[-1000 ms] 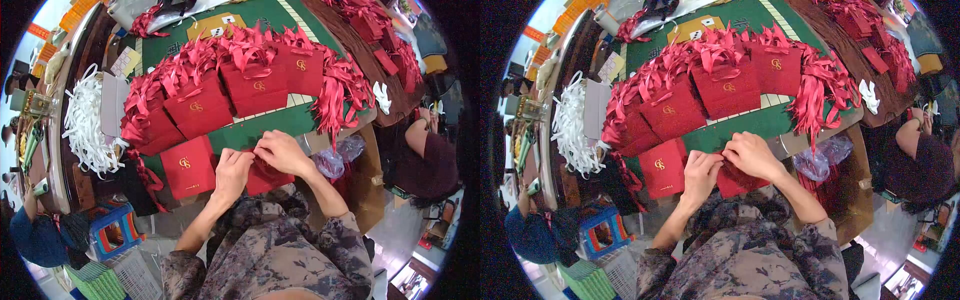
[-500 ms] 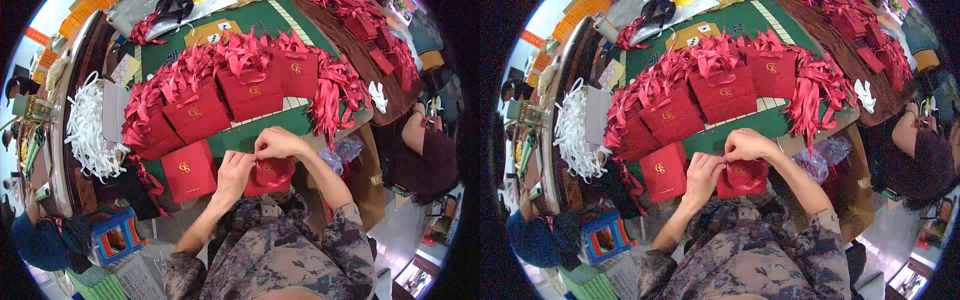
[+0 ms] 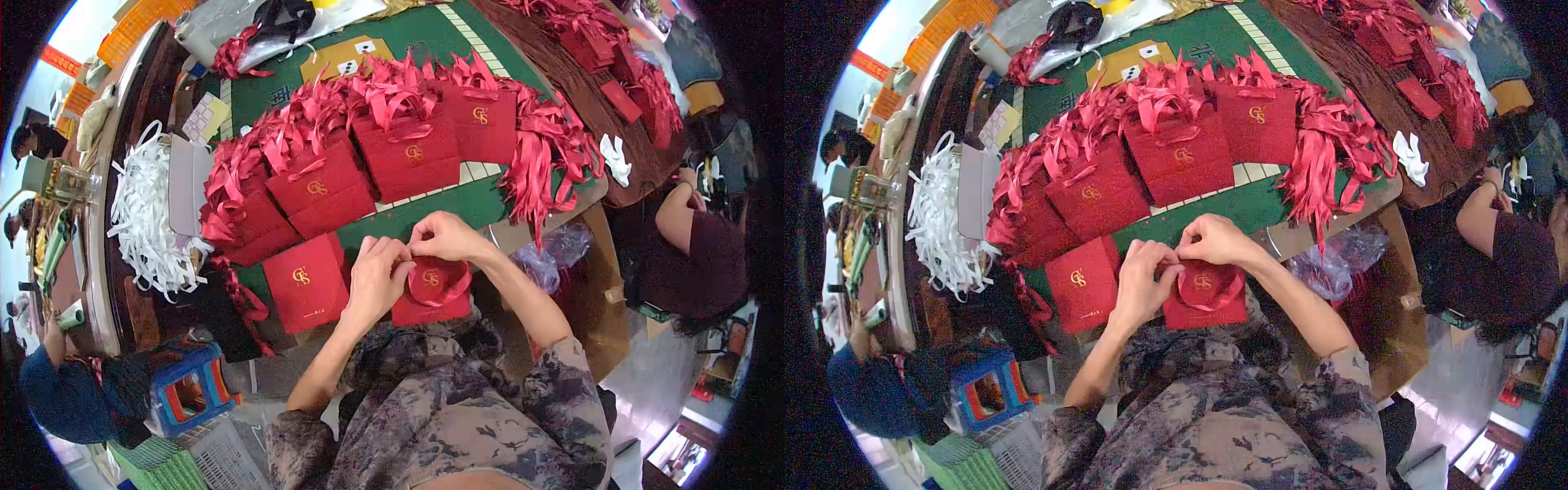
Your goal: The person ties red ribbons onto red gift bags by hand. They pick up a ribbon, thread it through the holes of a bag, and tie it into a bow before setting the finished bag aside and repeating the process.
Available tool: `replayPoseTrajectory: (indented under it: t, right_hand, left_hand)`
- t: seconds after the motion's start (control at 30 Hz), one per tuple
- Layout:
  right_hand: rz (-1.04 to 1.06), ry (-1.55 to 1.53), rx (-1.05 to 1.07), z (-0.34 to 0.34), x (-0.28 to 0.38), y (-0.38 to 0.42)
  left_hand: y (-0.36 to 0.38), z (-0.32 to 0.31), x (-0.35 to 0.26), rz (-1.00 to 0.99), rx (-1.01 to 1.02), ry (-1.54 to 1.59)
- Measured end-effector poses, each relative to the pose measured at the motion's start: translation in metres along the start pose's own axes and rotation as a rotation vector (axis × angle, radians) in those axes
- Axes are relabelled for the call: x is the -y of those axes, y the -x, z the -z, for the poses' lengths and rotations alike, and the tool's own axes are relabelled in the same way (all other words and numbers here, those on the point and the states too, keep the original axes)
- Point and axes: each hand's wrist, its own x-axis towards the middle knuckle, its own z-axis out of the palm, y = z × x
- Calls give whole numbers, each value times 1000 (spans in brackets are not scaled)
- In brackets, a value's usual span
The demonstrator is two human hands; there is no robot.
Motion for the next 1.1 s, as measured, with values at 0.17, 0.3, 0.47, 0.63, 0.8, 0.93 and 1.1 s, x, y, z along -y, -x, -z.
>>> replayPoseTrajectory:
  t: [0.17,0.3,0.47,0.63,0.8,0.93,1.1]
  right_hand:
    - [-59,-153,-284,-11,-14,-8]
    - [-14,-57,-352,-7,-15,-4]
    - [3,238,-557,14,-8,8]
    - [18,370,-423,-4,-1,13]
    - [157,401,-553,-15,-23,7]
    - [71,9,-483,-8,-18,14]
    - [85,-288,-380,-5,-18,19]
  left_hand:
    - [0,-2,3,69,36,26]
    - [2,-12,13,73,-33,0]
    - [0,-21,21,50,-86,-18]
    - [-13,-36,22,149,-196,-114]
    - [-22,-49,25,190,-181,-221]
    - [-26,-50,32,189,-135,-103]
    - [-24,-55,32,305,-200,391]
